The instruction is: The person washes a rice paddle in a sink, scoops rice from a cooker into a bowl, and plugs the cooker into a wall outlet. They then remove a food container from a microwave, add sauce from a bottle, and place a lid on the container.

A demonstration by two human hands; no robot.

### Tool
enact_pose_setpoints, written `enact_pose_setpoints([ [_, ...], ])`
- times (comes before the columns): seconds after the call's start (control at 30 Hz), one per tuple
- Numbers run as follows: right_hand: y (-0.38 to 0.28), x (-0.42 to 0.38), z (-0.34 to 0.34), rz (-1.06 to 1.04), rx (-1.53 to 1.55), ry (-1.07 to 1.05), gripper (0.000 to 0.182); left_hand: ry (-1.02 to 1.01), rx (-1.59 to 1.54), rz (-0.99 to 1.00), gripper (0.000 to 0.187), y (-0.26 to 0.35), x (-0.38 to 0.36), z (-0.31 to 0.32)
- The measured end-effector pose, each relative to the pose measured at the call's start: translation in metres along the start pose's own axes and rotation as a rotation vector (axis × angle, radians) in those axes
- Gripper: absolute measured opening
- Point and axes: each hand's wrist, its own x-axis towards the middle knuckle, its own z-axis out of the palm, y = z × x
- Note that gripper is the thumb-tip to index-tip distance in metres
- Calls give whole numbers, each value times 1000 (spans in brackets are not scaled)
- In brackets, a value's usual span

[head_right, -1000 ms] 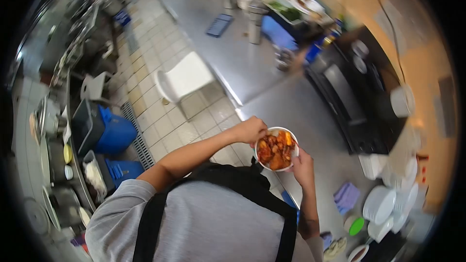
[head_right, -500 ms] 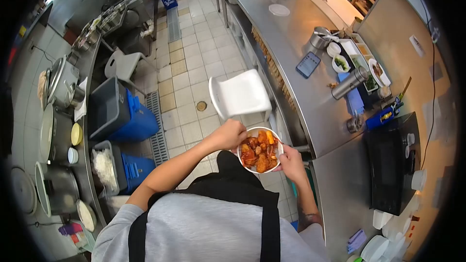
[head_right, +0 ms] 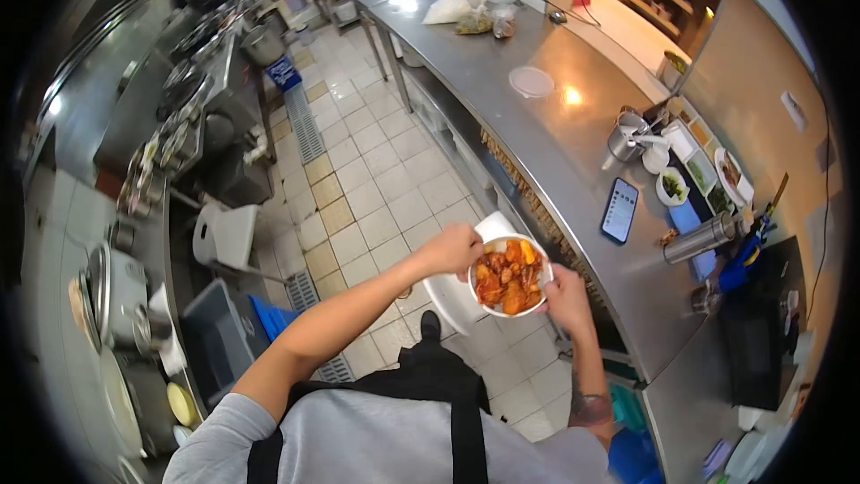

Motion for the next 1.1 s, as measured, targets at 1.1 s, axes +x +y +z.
enact_pose_setpoints([
  [1.1, -16, 288, -5, 96, 670, 1092, 29, -415, -187, 428, 36, -177, 379, -289],
])
